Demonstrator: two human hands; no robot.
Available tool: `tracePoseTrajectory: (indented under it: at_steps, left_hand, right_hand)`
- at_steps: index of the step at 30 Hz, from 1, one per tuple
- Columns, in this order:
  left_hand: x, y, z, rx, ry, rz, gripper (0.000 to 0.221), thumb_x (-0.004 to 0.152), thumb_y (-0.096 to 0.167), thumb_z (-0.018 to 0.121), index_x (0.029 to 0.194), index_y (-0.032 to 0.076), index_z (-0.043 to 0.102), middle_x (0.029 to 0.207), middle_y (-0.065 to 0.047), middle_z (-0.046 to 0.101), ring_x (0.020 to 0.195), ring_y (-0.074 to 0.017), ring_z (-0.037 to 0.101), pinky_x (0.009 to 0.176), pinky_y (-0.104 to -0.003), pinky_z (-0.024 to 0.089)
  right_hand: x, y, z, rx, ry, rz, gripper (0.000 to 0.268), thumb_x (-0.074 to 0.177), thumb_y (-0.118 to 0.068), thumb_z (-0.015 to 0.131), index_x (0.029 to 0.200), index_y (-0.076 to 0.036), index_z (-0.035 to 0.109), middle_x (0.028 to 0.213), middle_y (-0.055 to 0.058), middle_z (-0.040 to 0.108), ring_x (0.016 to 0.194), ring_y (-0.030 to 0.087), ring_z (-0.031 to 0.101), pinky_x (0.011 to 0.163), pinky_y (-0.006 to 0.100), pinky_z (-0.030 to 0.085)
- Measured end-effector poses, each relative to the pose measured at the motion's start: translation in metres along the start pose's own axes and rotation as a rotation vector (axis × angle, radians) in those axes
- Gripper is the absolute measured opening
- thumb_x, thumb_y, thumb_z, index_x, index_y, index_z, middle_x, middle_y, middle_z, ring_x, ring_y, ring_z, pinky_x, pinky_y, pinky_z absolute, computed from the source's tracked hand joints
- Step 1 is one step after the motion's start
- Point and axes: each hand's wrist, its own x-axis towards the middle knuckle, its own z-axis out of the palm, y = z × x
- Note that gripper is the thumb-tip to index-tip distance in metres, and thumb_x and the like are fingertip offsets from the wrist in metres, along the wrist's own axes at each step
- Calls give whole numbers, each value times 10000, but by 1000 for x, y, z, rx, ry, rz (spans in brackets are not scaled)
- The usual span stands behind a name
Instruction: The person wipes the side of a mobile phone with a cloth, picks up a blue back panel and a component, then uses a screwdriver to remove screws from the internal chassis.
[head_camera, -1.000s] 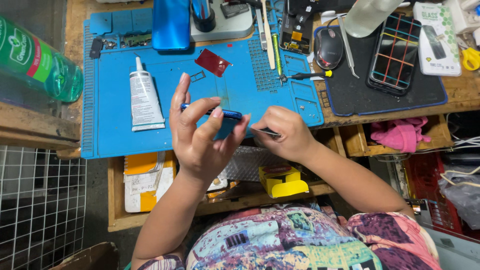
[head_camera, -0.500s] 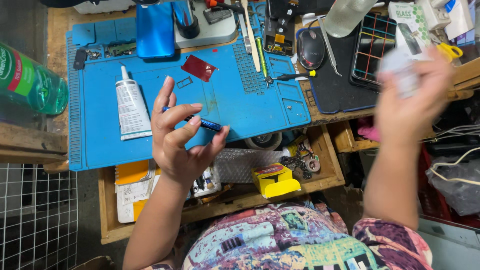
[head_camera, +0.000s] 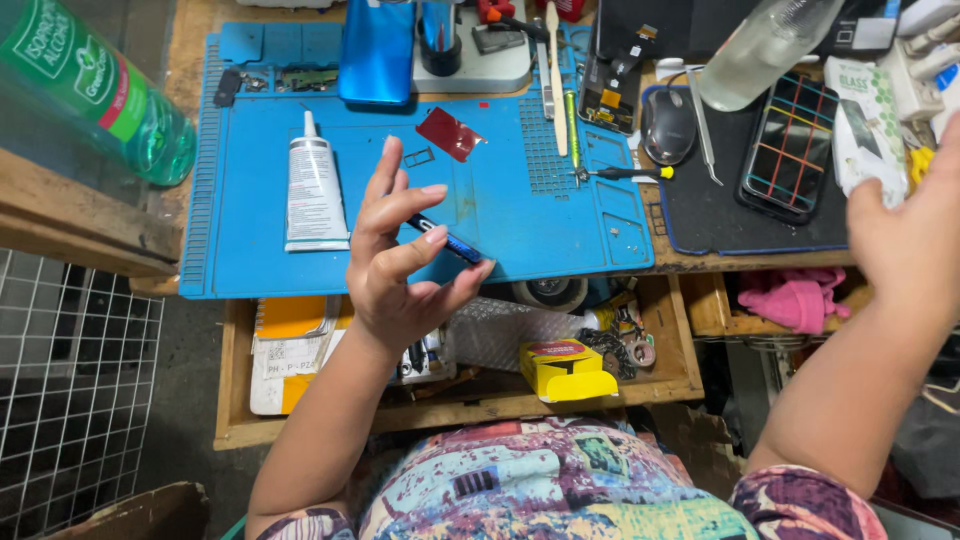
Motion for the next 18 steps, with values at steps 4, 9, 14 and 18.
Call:
tracePoseTrajectory:
  at_steps: [4, 9, 14, 18]
  left_hand:
    - [-1, -2, 1, -44, -16, 0, 585, 862, 113, 917, 1279, 206, 517, 1452, -144, 528, 1527, -548, 354, 1248, -586, 372]
    - [-3, -8, -2, -82, -32, 50, 564, 879, 147, 883, 1287, 225, 502, 1497, -142, 525, 1558, -529, 320, 1258, -577, 354]
    - [-6, -24, -6, -249, -46, 47, 575, 873, 114, 873, 1293, 208, 492, 1576, -157, 473, 1560, -504, 297, 1317, -601, 209]
    - [-9, -32, -11, -455, -75, -24, 558, 876, 79, 852, 1298, 200, 508, 1655, -167, 395, 1581, -477, 130, 1325, -556, 139]
  right_hand:
    - [-27, -112, 32, 193, -254, -580, 532, 938, -114, 779, 1431, -12, 607, 1467, 170, 597, 1384, 285, 573, 1212, 409, 460]
    - [-35, -191, 102, 466, -751, -871, 871, 841, -281, 869, 1541, -19, 422, 1594, 194, 431, 1497, 362, 451, 1231, 467, 393]
    - [-35, -205, 159, 677, -940, -803, 944, 842, -176, 846, 1617, -49, 322, 1621, 172, 418, 1510, 355, 454, 1247, 449, 398]
    - [-34, -197, 175, 789, -1040, -639, 901, 829, -168, 852, 1603, -88, 396, 1551, 140, 497, 1452, 314, 528, 1229, 416, 463]
